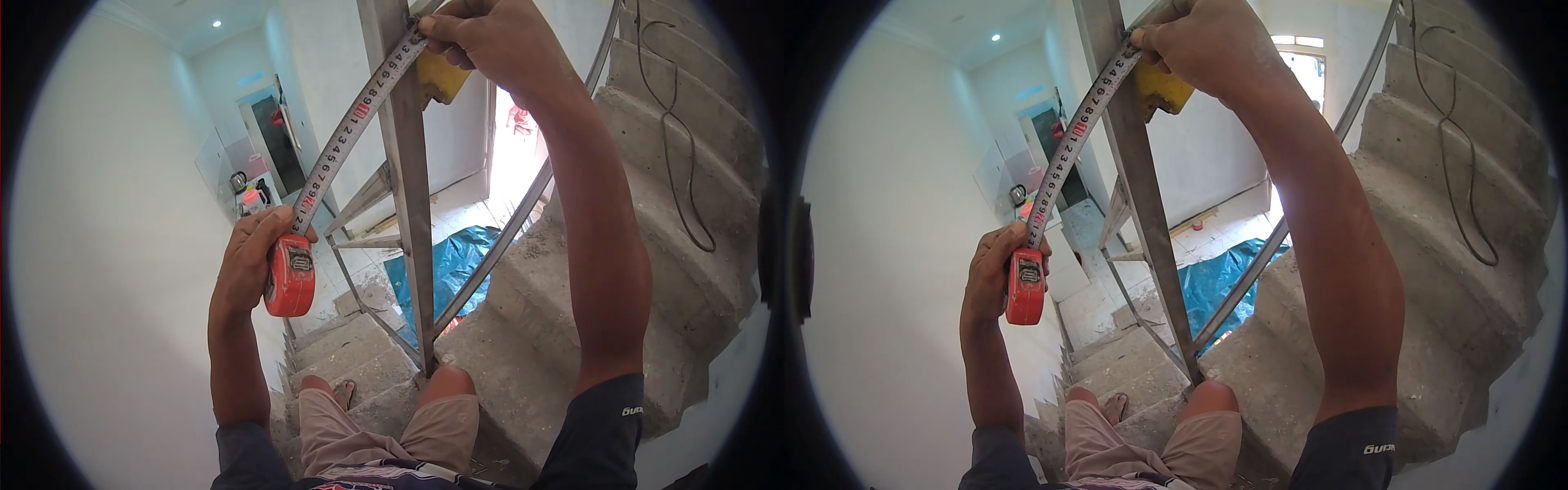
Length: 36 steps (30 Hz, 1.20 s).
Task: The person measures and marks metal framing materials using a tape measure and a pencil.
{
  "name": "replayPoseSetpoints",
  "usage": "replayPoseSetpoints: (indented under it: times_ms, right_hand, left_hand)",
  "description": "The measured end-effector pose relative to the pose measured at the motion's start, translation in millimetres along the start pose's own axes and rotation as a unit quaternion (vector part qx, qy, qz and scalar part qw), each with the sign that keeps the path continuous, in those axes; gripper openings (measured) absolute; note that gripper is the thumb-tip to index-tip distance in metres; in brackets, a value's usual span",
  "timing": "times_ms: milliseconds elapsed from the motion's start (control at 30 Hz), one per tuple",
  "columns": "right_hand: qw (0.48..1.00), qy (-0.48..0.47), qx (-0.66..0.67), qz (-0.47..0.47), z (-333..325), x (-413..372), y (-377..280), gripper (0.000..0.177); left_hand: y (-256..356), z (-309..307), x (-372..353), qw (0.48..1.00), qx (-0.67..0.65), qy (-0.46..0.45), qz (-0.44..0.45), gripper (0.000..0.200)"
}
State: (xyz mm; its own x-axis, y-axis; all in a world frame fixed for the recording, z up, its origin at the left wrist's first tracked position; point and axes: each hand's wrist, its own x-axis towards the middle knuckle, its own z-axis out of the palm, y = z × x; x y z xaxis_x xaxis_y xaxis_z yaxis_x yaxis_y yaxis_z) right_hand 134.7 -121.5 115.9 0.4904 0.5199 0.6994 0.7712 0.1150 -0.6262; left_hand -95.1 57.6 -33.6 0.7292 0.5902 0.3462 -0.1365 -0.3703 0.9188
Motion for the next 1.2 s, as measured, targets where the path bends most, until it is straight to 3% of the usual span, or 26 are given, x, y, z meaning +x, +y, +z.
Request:
replayPoseSetpoints:
  times_ms: [600,1200]
  right_hand:
    - [0.998,0.009,-0.019,-0.064,-0.9,6.4,10.2,0.025]
    - [1.000,0.019,0.010,-0.019,-1.0,-1.8,-5.0,0.025]
  left_hand:
    - [-1.2,-1.8,1.6,1.000,0.002,0.011,0.012,0.048]
    - [1.6,-1.9,1.7,1.000,0.025,0.012,0.015,0.049]
